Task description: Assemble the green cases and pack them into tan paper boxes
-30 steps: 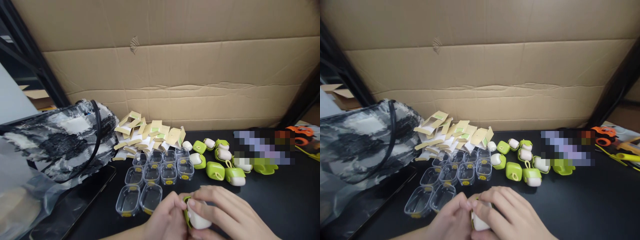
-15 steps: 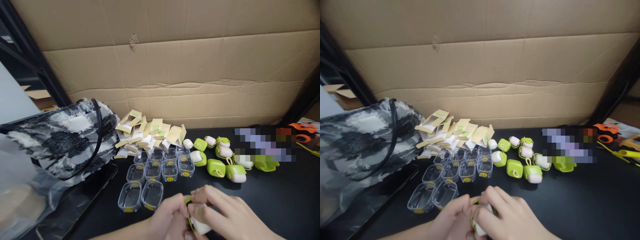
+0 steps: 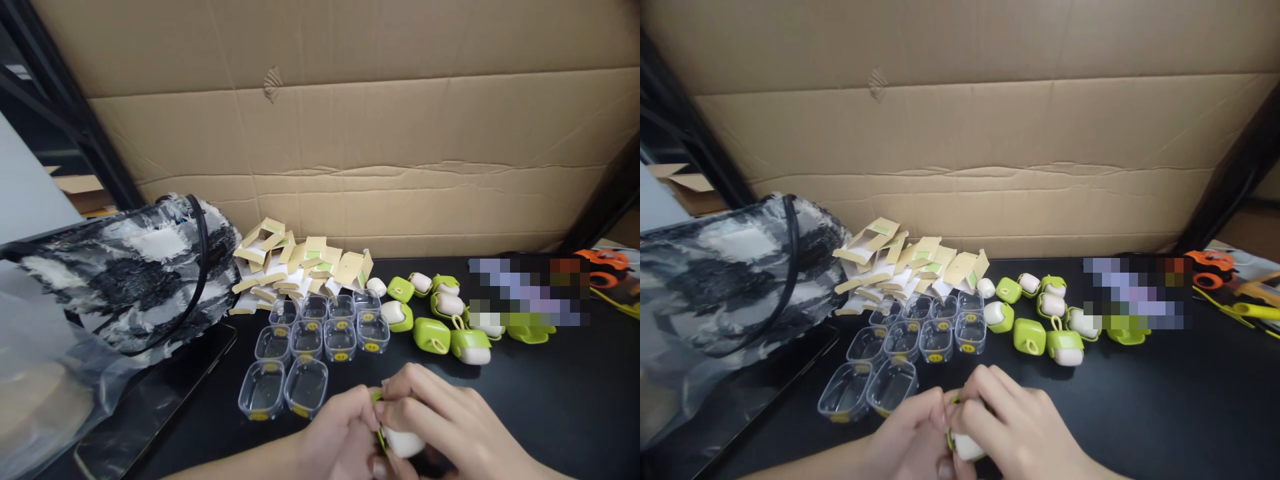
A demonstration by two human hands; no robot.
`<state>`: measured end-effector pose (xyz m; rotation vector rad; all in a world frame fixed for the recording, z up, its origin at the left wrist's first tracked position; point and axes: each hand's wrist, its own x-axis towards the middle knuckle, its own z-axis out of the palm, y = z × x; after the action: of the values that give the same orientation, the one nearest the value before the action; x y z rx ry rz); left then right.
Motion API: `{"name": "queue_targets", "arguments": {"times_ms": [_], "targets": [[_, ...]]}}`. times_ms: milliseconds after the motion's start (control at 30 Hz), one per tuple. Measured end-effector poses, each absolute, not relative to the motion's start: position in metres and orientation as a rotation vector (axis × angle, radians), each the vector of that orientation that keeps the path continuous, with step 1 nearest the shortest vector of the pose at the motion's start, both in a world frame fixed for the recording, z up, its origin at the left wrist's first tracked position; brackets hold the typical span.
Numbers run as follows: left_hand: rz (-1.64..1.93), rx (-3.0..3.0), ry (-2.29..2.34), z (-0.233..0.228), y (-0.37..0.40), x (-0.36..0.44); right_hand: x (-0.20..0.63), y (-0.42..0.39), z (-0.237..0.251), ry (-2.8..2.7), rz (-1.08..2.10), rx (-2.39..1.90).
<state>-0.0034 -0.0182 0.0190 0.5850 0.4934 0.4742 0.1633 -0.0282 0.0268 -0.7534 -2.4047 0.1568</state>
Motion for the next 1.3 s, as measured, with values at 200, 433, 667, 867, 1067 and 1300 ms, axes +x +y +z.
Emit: {"name": "queue_targets", "arguments": {"times_ms": [200,433,667,867,1067,1300], "targets": [[0.421,0.577,0.391,0.014,-0.012,-0.009,0.165,-0.028,0.042,-2.361,0.406,-0.817],[0.428,0.575,0.373,0.013,-0.013,-0.011,0.162,-0.028,0.042,-2.361,0.417,-0.845],[0.618,0.729,0.628,0.022,-0.024,-0.009,0.179,-0.015,0.06,-2.286,0.612,-0.761],[0.599,0.754,0.629,0.006,-0.019,-0.004,0.176,-0.021,0.063,-2.393,0.811,-0.832],[0.533,0.781,0.548,-0.001,-0.015,-0.006,0.194,0.008,0.067,-2.171,0.622,-0.872],[0.511,0.774,0.577,0.012,-0.017,-0.008,0.302,0.102,0.069,-1.877,0.21,-1.488]]}}
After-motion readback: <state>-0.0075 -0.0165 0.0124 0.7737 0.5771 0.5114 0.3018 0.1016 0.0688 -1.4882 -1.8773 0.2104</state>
